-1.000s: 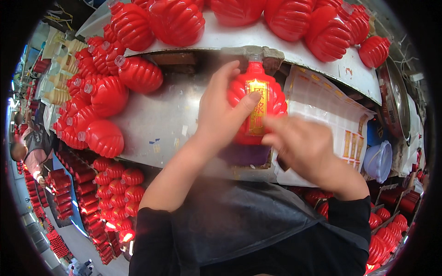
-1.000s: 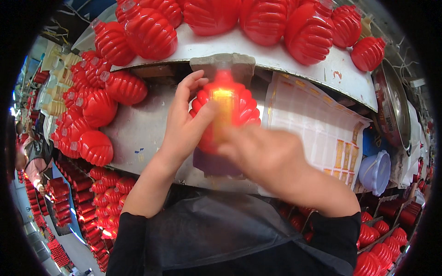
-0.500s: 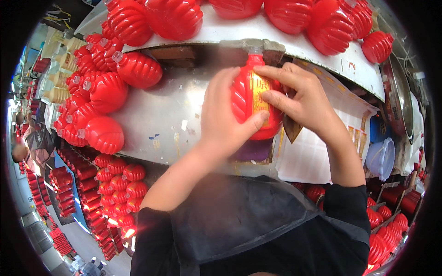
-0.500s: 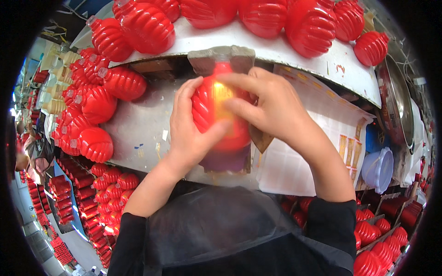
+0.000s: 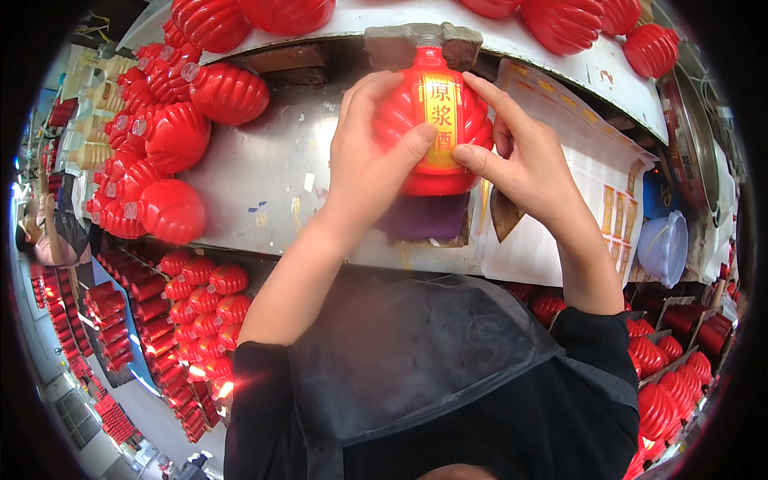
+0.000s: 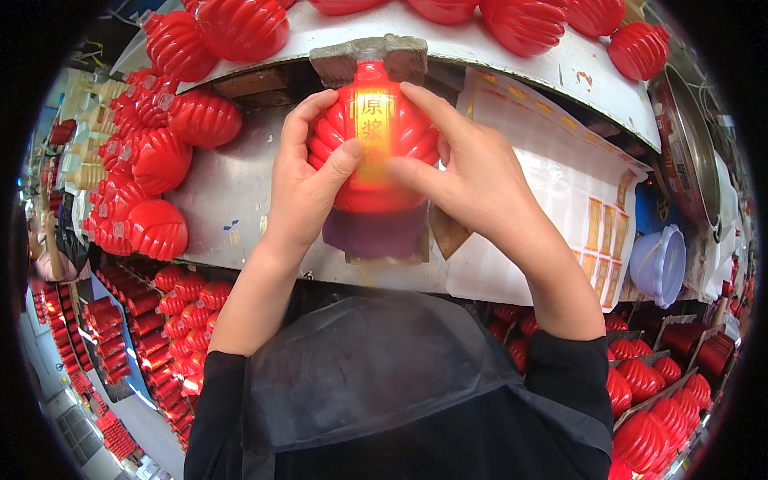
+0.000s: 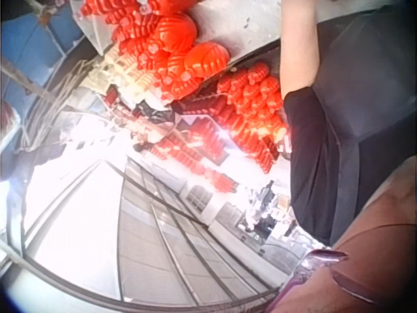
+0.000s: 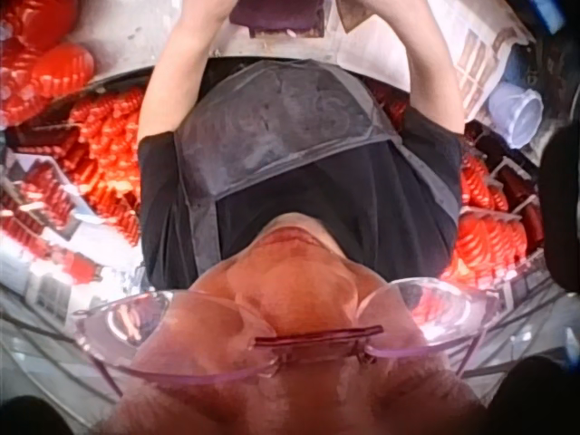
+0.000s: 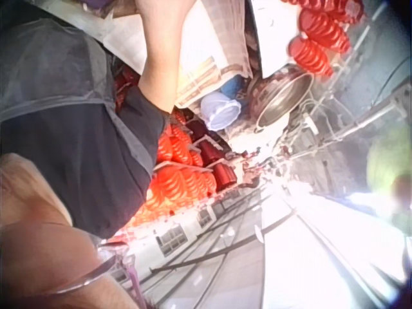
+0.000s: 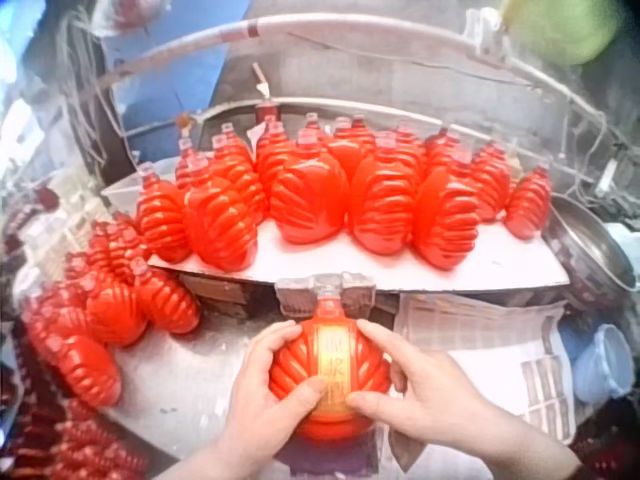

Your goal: The person repeatedly picks up red plastic bottles from a table, applies a yellow label to each bottle, and places the labeled bottles back on the table. The process is repeated for multiple bottles in a continuous loop.

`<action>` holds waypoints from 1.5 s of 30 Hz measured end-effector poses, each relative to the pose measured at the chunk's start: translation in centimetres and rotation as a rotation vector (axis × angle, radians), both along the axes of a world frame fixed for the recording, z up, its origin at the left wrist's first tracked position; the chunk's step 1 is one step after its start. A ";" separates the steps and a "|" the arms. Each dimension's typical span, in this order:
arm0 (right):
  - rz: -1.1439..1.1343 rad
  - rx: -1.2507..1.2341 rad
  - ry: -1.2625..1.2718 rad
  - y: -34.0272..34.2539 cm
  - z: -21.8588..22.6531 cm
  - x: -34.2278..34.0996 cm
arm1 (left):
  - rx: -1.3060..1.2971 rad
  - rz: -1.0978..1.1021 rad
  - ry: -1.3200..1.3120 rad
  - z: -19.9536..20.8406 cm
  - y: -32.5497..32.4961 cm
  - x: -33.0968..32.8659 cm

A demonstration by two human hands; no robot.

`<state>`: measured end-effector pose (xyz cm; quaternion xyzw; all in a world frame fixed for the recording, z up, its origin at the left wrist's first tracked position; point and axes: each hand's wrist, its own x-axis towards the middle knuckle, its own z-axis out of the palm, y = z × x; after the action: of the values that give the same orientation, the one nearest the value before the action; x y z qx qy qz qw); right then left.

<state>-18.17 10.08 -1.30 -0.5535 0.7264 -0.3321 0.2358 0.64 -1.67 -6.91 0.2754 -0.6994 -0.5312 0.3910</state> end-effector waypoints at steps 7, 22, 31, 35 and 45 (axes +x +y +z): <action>-0.007 -0.068 0.022 -0.3 -0.7 0.1 | 0.006 0.042 -0.011 -0.1 0.1 -0.1; 0.031 0.004 -0.159 -0.3 0.0 -0.5 | 0.143 -0.023 0.067 0.1 -0.2 0.0; 0.080 -0.007 -0.110 -3.1 0.6 -2.2 | 0.206 -0.093 0.061 0.4 -0.2 0.1; 0.051 -0.036 -0.016 -3.9 0.3 -1.8 | 0.190 -0.061 0.006 0.5 0.0 -0.1; 0.007 -0.056 0.021 -4.2 -0.2 -1.7 | 0.163 -0.038 -0.009 0.4 0.0 -0.2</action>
<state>-19.85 5.93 -1.51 -0.5658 0.7175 -0.3455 0.2137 0.44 -1.65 -6.55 0.2954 -0.6607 -0.5925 0.3537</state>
